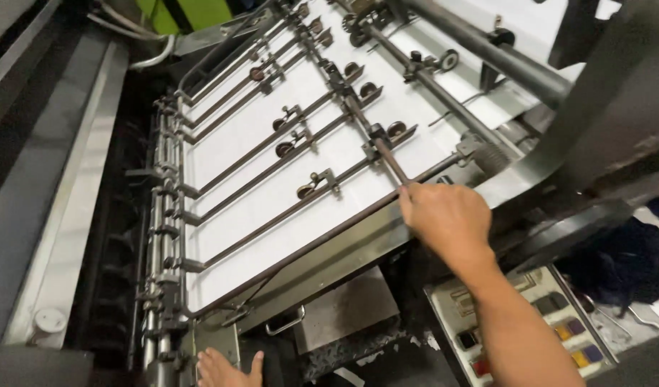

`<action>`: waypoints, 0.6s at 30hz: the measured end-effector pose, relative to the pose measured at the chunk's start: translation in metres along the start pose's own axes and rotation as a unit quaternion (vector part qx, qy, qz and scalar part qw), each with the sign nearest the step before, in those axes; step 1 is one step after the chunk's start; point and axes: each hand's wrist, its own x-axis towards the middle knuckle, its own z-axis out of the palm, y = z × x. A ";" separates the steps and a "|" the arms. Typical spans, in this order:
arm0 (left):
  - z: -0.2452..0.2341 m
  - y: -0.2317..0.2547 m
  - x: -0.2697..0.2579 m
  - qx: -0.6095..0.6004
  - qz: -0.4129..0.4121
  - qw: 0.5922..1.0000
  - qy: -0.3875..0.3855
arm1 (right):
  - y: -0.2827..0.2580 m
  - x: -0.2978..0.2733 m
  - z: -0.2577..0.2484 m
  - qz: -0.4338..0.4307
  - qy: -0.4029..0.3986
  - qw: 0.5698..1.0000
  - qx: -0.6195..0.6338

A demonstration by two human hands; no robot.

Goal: Operating and adjusting an industrial offset printing press machine.

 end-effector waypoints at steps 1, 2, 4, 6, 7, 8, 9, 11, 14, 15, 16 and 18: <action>-0.037 0.019 -0.005 0.002 -0.011 1.000 0.000 | -0.001 0.000 -0.001 -0.010 -0.003 1.000 0.004; -0.073 0.039 -0.008 0.011 -0.012 0.999 -0.033 | -0.002 0.001 -0.002 0.006 -0.015 1.000 -0.003; -0.123 0.066 -0.013 0.022 -0.023 0.997 -0.067 | 0.001 0.001 0.000 0.014 -0.031 0.999 -0.007; -0.149 0.077 -0.014 0.006 -0.024 0.993 -0.115 | 0.003 0.001 0.004 0.021 -0.043 0.998 -0.029; -0.160 0.080 -0.018 0.009 -0.041 0.992 -0.116 | 0.001 0.001 0.002 0.006 -0.049 0.999 -0.023; -0.171 0.084 -0.020 -0.015 -0.024 0.993 -0.113 | 0.000 0.002 -0.001 0.029 -0.068 0.996 -0.054; -0.182 0.087 -0.021 -0.039 -0.007 0.993 -0.109 | -0.002 0.003 -0.003 0.052 -0.085 0.991 -0.085; -0.193 0.093 -0.023 -0.046 -0.016 0.993 -0.111 | 0.001 0.000 0.001 0.041 -0.093 0.990 -0.097; -0.205 0.096 -0.023 -0.060 -0.017 0.991 -0.121 | -0.009 0.001 -0.009 0.048 -0.104 0.987 -0.112; -0.207 0.096 -0.023 -0.068 -0.011 0.989 -0.130 | -0.014 0.002 -0.016 0.065 -0.109 0.985 -0.116; -0.209 0.095 -0.023 -0.066 -0.025 0.989 -0.128 | 0.003 0.003 0.009 0.053 -0.112 0.986 -0.111; -0.211 0.097 -0.022 -0.083 -0.010 0.987 -0.140 | 0.041 0.005 0.058 0.018 -0.068 0.994 -0.084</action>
